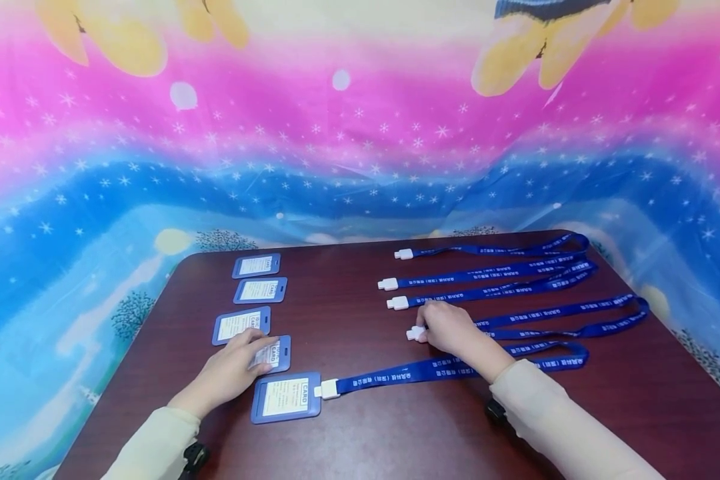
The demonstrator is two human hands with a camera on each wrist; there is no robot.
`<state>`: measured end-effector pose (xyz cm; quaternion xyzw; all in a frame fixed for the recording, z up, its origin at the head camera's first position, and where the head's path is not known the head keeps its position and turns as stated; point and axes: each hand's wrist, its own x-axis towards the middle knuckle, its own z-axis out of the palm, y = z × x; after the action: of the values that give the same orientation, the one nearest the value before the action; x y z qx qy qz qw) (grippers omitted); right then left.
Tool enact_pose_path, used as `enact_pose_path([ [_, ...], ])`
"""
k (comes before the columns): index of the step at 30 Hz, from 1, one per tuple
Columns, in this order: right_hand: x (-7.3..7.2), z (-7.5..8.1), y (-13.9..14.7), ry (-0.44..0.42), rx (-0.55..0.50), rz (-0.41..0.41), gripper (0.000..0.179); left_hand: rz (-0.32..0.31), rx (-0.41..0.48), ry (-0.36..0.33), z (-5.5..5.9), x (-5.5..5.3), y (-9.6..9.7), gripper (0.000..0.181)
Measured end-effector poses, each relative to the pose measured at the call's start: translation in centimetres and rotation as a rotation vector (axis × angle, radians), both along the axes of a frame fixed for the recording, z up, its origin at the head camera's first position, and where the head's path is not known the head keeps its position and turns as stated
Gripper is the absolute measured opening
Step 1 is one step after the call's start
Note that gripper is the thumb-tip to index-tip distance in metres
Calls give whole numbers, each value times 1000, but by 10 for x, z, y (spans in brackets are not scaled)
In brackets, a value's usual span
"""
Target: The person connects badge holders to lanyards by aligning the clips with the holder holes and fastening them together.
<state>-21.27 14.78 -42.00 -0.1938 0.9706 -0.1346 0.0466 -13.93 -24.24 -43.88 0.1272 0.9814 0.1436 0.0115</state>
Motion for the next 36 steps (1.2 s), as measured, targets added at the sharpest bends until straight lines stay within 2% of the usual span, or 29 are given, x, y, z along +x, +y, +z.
enact_pose_path([
  [8,3,-2,-2,26,16,0,15,-48,0,22,-3,-7,17,53],
  [23,3,-3,-1,81,5,23,16,-61,-2,-64,4,-20,40,59],
  [30,5,-5,-1,129,13,62,15,-63,-12,-8,2,-23,45,54],
  [36,4,-5,-6,154,30,79,16,-45,-14,7,0,-25,46,54],
])
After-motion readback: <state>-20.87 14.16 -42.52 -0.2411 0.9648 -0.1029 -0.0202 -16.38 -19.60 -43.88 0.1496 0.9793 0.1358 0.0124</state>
